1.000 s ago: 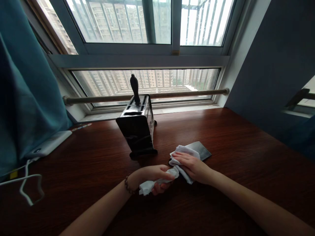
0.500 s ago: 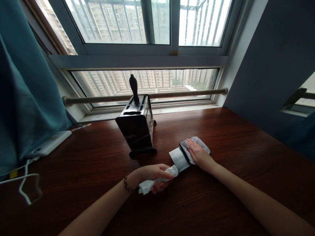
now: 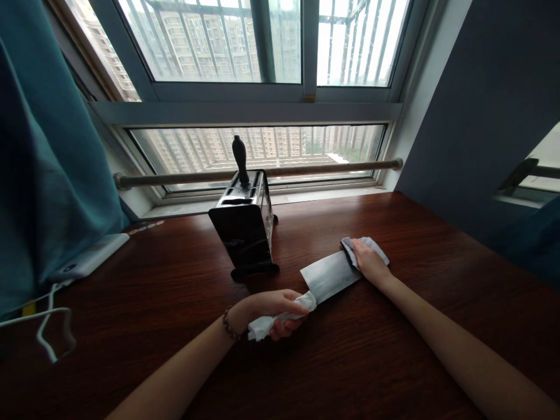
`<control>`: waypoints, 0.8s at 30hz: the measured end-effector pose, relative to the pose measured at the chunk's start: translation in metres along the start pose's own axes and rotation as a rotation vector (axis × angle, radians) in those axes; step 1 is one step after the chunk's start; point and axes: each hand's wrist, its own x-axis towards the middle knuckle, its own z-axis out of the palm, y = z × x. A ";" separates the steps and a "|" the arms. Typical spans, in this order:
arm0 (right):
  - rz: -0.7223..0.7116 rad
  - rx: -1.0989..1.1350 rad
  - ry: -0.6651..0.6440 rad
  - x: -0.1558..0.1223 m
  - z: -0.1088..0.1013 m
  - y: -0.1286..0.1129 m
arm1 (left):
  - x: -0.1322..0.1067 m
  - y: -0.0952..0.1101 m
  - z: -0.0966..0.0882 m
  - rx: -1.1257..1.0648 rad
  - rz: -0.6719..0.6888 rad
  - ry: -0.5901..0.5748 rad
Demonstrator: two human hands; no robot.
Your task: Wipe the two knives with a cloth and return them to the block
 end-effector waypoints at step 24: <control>-0.546 0.327 -0.328 -0.024 -0.033 -0.109 | 0.002 -0.003 -0.004 0.058 -0.019 0.043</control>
